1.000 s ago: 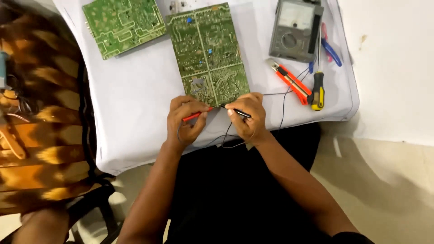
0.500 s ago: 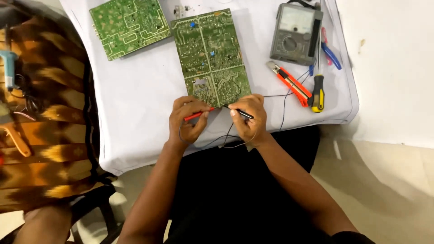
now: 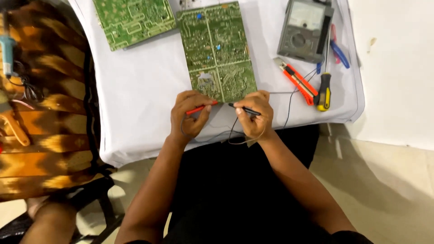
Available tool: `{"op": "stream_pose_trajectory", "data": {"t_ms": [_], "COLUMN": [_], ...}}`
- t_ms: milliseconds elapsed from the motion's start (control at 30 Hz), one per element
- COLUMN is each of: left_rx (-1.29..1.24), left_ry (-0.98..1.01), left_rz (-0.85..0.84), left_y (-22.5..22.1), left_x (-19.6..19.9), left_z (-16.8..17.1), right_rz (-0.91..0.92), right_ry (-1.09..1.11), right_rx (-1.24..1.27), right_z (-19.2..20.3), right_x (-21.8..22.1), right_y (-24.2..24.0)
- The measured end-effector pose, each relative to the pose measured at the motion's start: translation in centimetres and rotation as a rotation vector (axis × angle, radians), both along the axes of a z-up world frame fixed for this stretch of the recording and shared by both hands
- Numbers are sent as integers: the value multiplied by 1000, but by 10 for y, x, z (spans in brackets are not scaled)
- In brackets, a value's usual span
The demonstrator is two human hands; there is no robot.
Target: Testing a printed circuit board using a digital multimeter to check for electrical continuity or component values
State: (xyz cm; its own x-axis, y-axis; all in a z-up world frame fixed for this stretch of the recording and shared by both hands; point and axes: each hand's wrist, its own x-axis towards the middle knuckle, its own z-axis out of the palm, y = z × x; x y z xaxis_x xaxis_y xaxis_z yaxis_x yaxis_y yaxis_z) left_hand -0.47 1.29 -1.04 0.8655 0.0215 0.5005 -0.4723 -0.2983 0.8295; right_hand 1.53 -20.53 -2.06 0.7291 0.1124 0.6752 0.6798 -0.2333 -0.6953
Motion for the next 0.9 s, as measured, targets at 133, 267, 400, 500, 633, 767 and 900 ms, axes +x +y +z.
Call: {"op": "stream_pose_trajectory", "data": {"t_ms": [133,267,400,500,633,767,900], "left_rx": [-10,-11,12,50,36,24,49], "left_ry": [-14,8,-17,-53,-45,-24,-66], "left_rz": [19,-3,-5,-6,4,-4,-20], "left_y": [-1,0,-1,0,-2,0,1], "left_x": [2,0,2,1,1,3,6], "left_z": [3,1,-1,4,1,3,-3], "right_rz": [-3,-13,-4,-16,-7,-1,10], "right_ry": [-20,5,22,-7,29,19,-17], "right_rx": [10,-2,-8,-27,-5,-8,19], "right_z": [4,0,2,4,1,-2,7], "right_x": [3,1,1,1,-1,2,2], "right_y": [3,1,2,2,1,1,4]}}
